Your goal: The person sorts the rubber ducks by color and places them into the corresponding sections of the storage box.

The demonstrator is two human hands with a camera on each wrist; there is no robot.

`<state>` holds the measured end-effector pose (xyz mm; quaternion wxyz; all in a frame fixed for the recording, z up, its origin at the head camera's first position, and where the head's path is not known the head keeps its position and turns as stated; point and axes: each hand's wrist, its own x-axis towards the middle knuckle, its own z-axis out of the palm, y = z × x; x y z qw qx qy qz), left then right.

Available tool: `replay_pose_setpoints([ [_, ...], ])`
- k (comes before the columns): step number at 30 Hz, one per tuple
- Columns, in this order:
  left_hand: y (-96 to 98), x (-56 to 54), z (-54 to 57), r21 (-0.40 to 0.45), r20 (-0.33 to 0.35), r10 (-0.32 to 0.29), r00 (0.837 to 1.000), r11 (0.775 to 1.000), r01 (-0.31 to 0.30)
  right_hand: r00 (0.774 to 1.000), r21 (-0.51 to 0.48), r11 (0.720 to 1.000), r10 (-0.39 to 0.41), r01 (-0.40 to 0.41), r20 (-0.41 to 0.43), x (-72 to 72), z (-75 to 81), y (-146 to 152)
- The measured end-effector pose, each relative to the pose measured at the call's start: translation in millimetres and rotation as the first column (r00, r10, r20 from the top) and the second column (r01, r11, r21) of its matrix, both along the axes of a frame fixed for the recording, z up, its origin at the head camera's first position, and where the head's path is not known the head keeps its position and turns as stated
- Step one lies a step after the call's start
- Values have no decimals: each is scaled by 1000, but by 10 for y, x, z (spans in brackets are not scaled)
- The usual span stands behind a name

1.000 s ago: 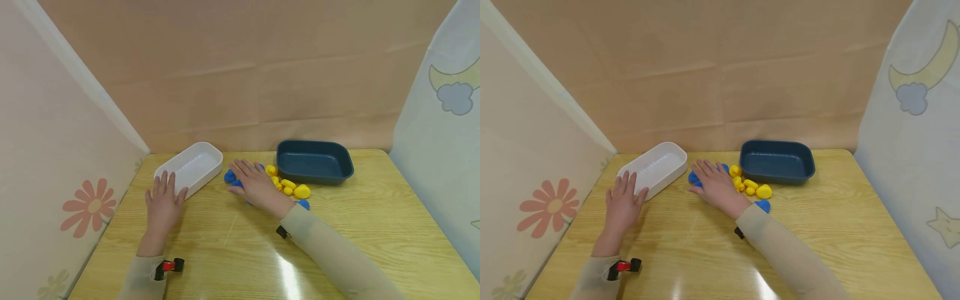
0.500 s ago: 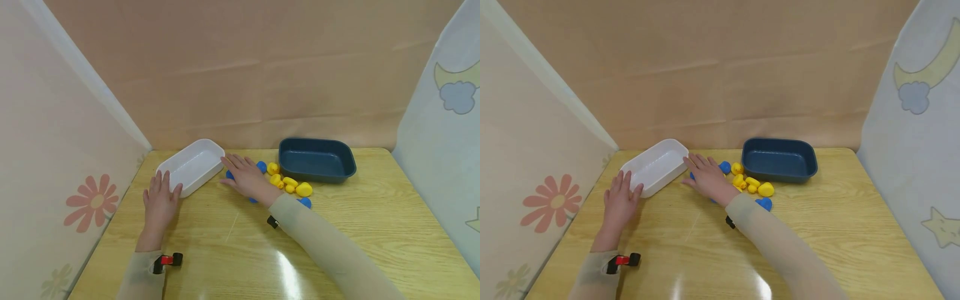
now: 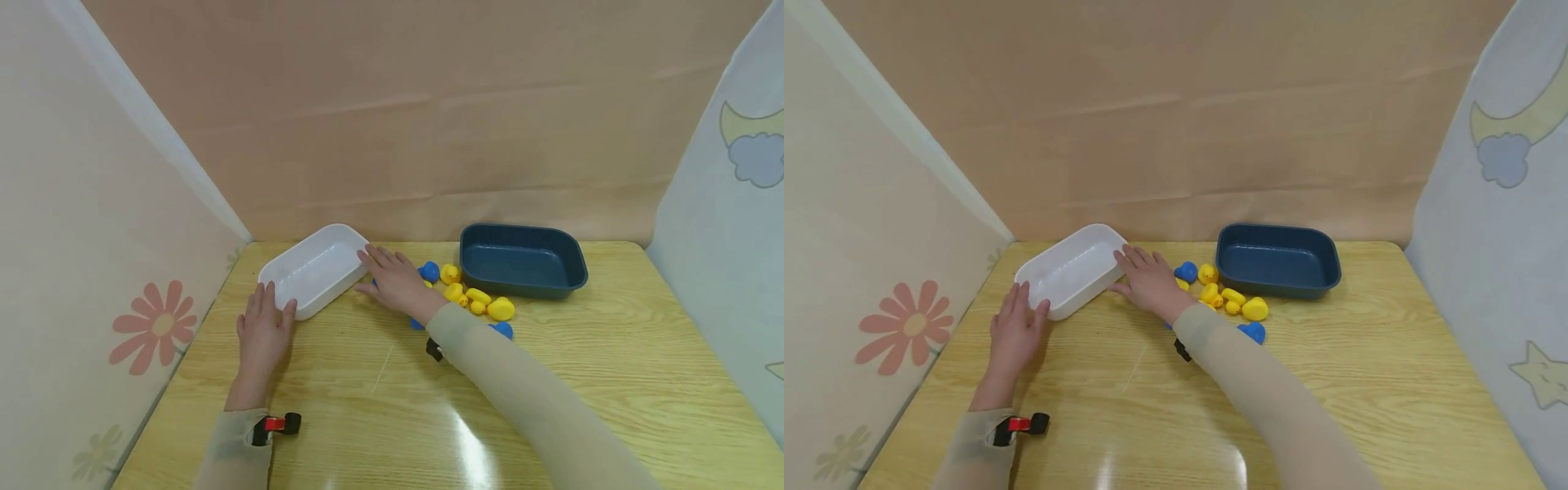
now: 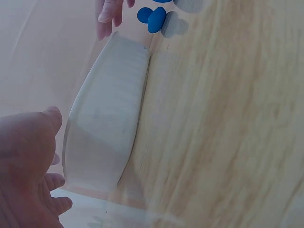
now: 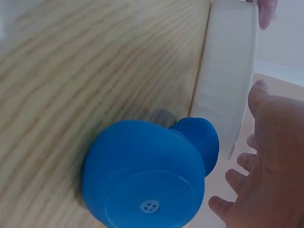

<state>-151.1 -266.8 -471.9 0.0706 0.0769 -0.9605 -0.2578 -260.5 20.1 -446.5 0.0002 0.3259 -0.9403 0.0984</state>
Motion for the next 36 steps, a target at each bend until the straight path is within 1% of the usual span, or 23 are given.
replay_pose_setpoints([
  [7, 4, -3, 9, -3, -5, 22, 1000, 1000, -22, 1000, 37, 999, -24, 24, 19, -85, -1, -52],
  [14, 24, -7, 14, -20, 14, 73, 997, 997, -73, 999, 46, 999, -24, 22, 48, -132, -26, -44],
  [18, 27, -17, 16, -21, 34, 92, 995, 996, -91, 998, 37, 999, -20, 18, 68, -141, -32, -36],
  [21, 15, -38, 5, -15, 34, 96, 995, 995, -95, 996, 17, 1000, -12, 10, 85, -140, -31, -16],
  [24, -3, -75, -17, 9, 29, 90, 995, 996, -90, 995, -1, 1000, -2, 2, 97, -139, -17, 20],
  [29, -34, -146, -41, 60, -4, 73, 997, 996, -73, 994, -29, 999, 23, -20, 104, -144, -14, 96],
  [32, -42, -175, -55, 113, -24, 73, 997, 991, -70, 993, -45, 999, 35, -30, 111, -142, -19, 142],
  [36, -52, -218, -100, 199, -52, 81, 995, 978, -69, 993, -61, 998, 35, -28, 117, -137, -38, 196],
])
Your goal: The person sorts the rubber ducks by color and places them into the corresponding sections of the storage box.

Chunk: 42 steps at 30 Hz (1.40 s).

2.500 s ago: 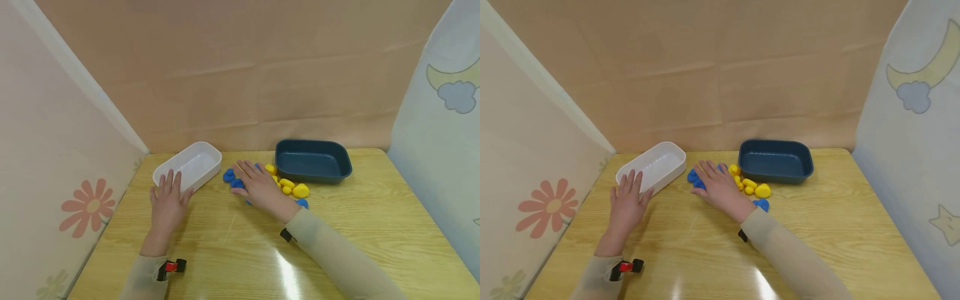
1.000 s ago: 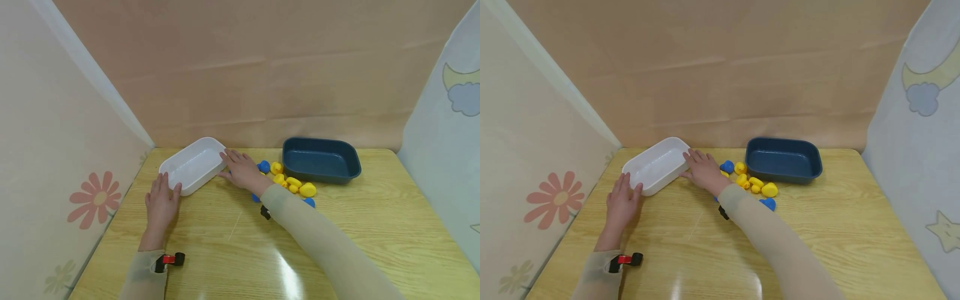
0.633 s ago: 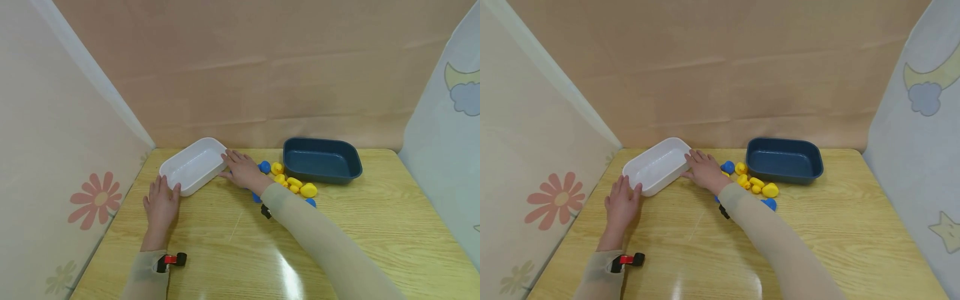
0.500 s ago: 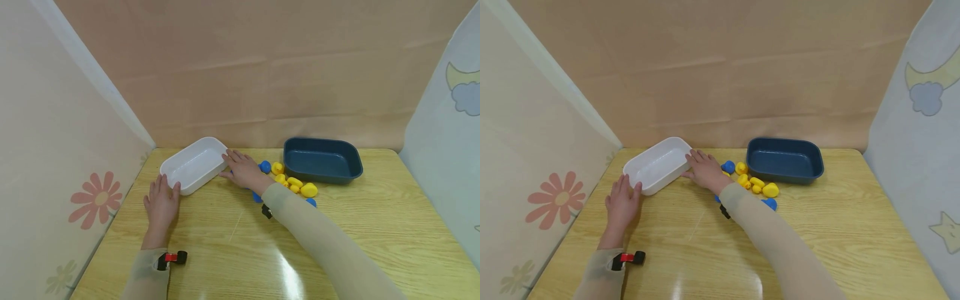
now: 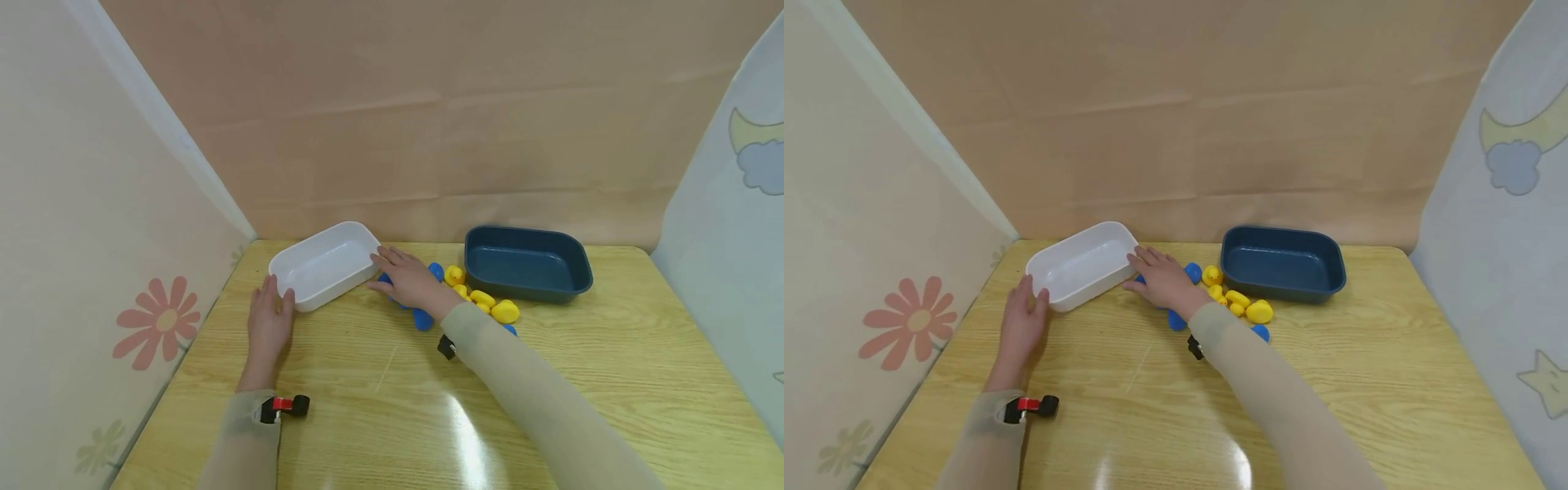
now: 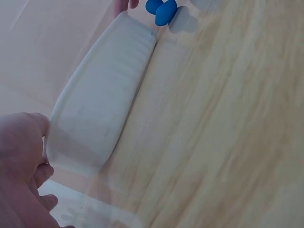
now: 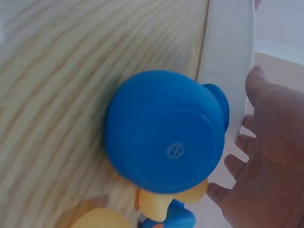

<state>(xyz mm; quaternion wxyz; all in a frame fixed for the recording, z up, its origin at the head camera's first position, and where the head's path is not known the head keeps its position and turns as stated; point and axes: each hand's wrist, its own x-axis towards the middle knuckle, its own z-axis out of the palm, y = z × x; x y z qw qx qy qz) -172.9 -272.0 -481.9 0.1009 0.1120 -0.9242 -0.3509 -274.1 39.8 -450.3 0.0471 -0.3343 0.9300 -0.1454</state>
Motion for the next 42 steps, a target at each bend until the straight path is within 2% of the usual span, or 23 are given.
replay_pose_setpoints([
  [7, 37, -107, -82, 98, -54, 1, 999, 995, 4, 999, -9, 1000, -25, 25, 27, 38, -42, 138],
  [10, 67, -147, -98, 137, -53, 9, 999, 991, -1, 999, -24, 999, -22, 23, 43, 73, -47, 200],
  [17, 162, -243, -140, 266, -57, 17, 998, 964, -1, 1000, -44, 999, 3, -2, 18, 199, -3, 346],
  [25, 265, -320, -194, 299, -93, 40, 995, 954, -10, 1000, -71, 997, 12, -14, -22, 357, 15, 474],
  [33, 415, -393, -164, 413, -133, 62, 989, 911, -2, 999, -71, 997, -7, 4, -39, 506, 53, 595],
  [42, 553, -461, -200, 413, -142, 50, 989, 911, 13, 1000, -89, 996, -16, 17, 8, 725, 78, 710],
])
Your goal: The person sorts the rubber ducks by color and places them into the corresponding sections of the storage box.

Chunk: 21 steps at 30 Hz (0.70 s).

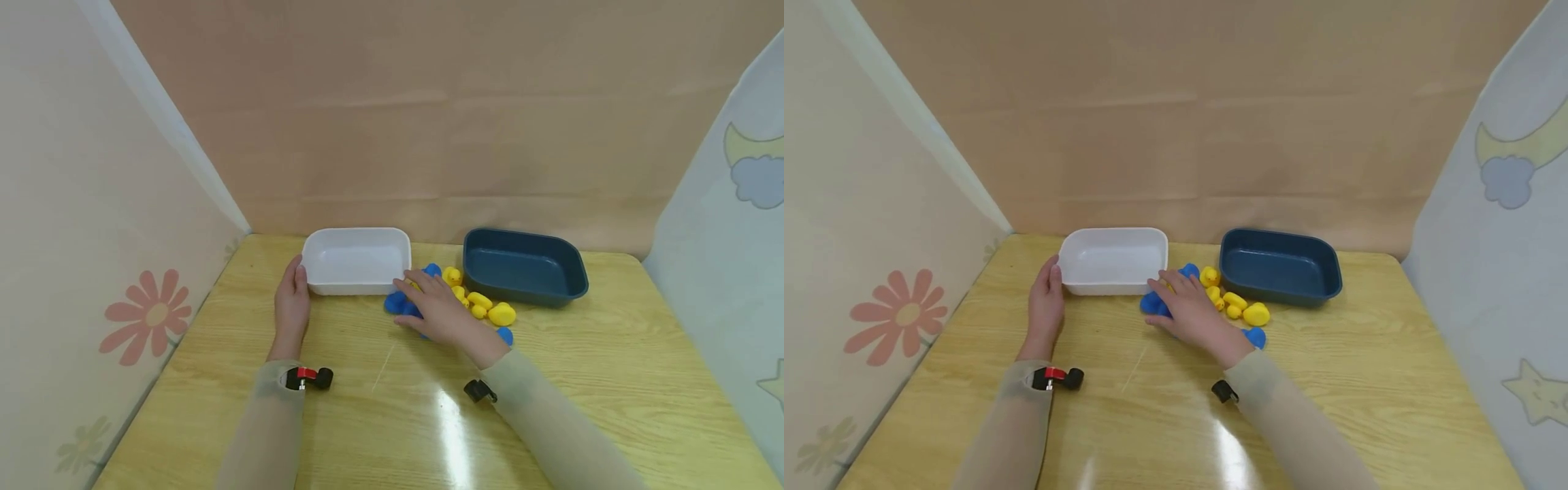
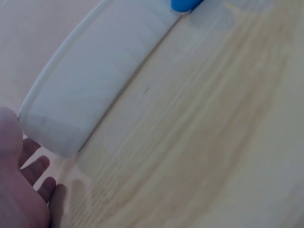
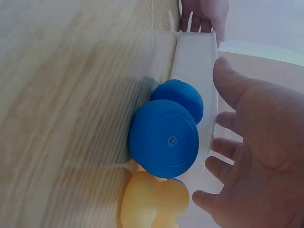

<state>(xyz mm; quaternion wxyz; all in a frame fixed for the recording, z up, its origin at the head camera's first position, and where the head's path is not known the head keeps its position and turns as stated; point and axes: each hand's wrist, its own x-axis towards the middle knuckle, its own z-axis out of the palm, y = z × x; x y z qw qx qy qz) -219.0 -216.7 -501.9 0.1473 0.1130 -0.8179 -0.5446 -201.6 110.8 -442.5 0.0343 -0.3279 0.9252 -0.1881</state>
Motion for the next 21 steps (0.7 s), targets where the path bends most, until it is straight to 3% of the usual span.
replay_pose_setpoints([
  [6, 3, -21, 7, 16, 13, -70, 997, 997, 70, 1000, -9, 1000, -5, 5, -2, 60, -50, 49],
  [12, -24, -27, -1, 33, 36, -97, 995, 995, 96, 1000, -111, 994, 7, -8, -4, 44, -93, 154],
  [16, -32, -43, -13, 30, 47, -114, 992, 993, 112, 996, -178, 980, -85, 87, 16, -31, -78, 234],
  [21, -35, -61, -16, 26, 57, -116, 992, 993, 115, 982, -167, 969, -188, 184, -7, -158, -42, 295],
])
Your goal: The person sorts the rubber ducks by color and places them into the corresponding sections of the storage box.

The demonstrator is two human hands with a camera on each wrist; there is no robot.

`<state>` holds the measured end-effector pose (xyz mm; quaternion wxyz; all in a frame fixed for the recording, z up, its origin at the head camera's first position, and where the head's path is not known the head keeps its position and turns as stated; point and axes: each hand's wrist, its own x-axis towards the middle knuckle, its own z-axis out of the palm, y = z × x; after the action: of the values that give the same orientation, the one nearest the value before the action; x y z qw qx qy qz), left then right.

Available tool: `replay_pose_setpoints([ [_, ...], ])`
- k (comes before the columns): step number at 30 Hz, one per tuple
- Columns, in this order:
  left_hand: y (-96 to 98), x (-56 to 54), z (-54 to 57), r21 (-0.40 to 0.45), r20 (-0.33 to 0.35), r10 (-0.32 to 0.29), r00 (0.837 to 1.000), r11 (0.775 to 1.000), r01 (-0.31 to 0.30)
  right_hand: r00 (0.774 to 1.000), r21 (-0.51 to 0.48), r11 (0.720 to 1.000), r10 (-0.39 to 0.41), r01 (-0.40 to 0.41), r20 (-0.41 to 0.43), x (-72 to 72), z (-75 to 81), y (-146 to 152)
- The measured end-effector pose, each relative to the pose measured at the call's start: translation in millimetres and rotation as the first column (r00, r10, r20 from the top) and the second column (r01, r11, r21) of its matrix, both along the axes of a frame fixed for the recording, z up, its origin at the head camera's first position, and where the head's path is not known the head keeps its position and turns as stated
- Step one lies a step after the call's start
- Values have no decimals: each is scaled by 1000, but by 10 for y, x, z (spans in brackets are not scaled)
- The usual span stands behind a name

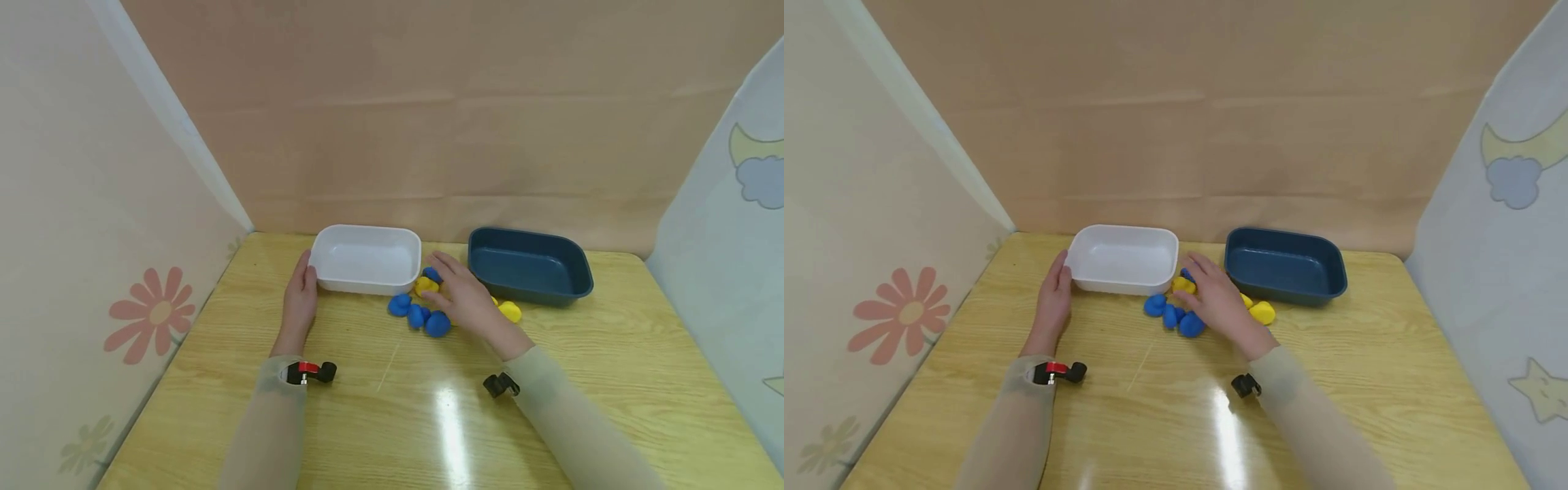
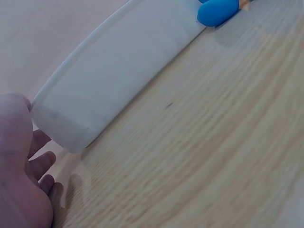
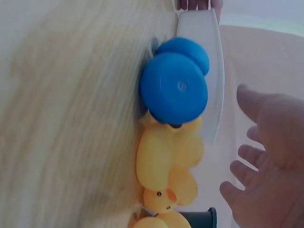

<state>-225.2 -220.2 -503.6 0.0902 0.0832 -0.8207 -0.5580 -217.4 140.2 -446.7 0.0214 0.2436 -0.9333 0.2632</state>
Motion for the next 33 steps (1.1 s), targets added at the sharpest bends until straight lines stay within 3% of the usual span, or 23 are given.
replay_pose_setpoints([
  [6, -2, -10, -4, 7, -17, -6, 1000, 1000, 6, 994, 72, 997, -30, 38, -109, -167, 57, 89],
  [9, -1, -6, -15, 2, -17, 2, 1000, 1000, -2, 992, 113, 993, -23, 38, -125, -259, 104, 131],
  [15, 3, 0, -23, -25, 1, 13, 1000, 1000, -13, 994, 204, 979, -3, 24, -106, -420, 160, 167],
  [20, 3, 2, -18, -46, -21, 23, 1000, 999, -24, 995, 261, 965, 15, 12, -100, -517, 162, 146],
  [27, 1, 14, -36, -47, -6, 19, 1000, 999, -19, 1000, 316, 949, 13, -7, -16, -607, 111, 108],
  [33, 12, 12, -15, -48, -3, 19, 1000, 999, -19, 1000, 356, 934, 15, -16, 6, -662, 94, 88],
])
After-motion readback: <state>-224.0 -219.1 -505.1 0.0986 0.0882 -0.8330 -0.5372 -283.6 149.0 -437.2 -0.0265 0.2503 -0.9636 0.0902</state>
